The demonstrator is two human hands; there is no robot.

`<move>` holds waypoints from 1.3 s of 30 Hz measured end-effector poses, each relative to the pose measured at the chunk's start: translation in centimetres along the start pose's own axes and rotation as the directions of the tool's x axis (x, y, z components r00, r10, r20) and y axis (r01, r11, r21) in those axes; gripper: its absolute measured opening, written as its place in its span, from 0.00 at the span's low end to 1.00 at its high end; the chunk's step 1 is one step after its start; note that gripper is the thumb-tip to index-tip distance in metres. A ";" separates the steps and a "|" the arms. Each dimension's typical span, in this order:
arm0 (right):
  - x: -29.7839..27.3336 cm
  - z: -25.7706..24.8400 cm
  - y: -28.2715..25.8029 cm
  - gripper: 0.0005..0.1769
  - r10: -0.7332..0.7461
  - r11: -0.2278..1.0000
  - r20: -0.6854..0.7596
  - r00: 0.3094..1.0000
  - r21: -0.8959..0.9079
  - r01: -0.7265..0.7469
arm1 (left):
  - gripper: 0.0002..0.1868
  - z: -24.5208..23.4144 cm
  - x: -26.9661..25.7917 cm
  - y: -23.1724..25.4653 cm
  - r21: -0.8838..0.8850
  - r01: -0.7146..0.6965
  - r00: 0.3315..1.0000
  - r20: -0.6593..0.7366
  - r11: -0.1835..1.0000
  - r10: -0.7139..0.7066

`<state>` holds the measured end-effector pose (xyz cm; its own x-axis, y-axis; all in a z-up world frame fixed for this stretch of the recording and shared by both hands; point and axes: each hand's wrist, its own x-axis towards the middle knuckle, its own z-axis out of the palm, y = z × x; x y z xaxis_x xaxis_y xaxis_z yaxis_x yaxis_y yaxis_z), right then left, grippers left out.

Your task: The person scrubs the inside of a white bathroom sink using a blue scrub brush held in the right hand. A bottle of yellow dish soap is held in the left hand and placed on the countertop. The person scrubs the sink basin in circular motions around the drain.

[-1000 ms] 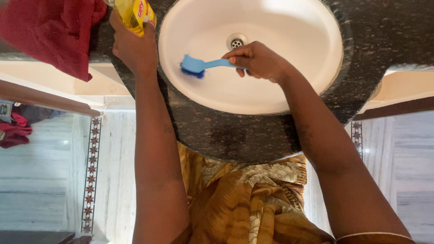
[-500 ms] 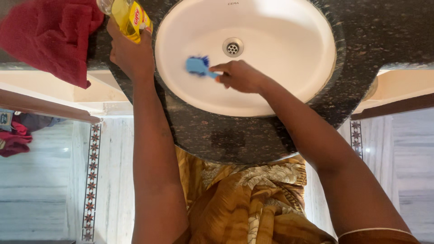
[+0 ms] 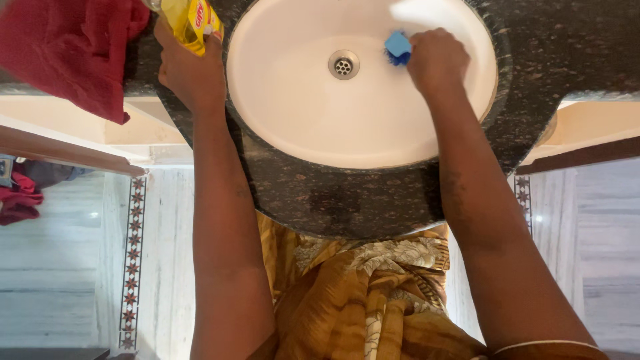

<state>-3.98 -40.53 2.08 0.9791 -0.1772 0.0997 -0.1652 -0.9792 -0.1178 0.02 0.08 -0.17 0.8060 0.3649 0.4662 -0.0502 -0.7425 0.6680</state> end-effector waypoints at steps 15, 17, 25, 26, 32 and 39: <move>-2.0 -2.3 -4.5 0.17 -0.164 0.939 0.560 0.812 0.341 -0.046 | 0.42 -0.2 -0.2 0.0 -0.030 -0.005 1.000 -0.013 1.000 0.005; -0.5 -1.3 -1.3 0.15 -0.060 0.993 0.225 0.972 0.110 0.035 | 0.42 -0.1 -0.2 0.1 -0.039 -0.014 1.000 -0.021 0.999 0.013; 0.5 4.2 -3.3 0.18 -0.160 0.983 0.025 0.987 0.099 0.156 | 0.43 0.2 -0.2 0.1 -0.059 -0.043 0.998 -0.053 0.997 0.039; 0.4 4.2 -5.4 0.20 -0.188 0.979 0.078 0.979 0.094 0.181 | 0.44 0.0 -0.2 0.2 -0.076 -0.038 0.998 -0.056 0.996 0.034; -5.8 -1.4 -11.9 0.27 -0.441 0.752 0.500 0.745 0.659 0.003 | 0.45 0.1 -0.2 0.4 -0.075 -0.055 0.995 -0.093 0.996 0.047; -3.0 0.4 -9.1 0.24 -0.330 0.868 0.480 0.813 0.493 0.061 | 0.42 0.0 -0.5 0.3 -0.085 -0.028 0.999 -0.044 0.996 0.024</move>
<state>-5.33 -31.08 2.43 0.9073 0.2264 -0.3545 -0.0253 -0.8120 -0.5832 -0.39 -0.27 -0.18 0.7779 0.3713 0.5069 -0.1222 -0.7020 0.7016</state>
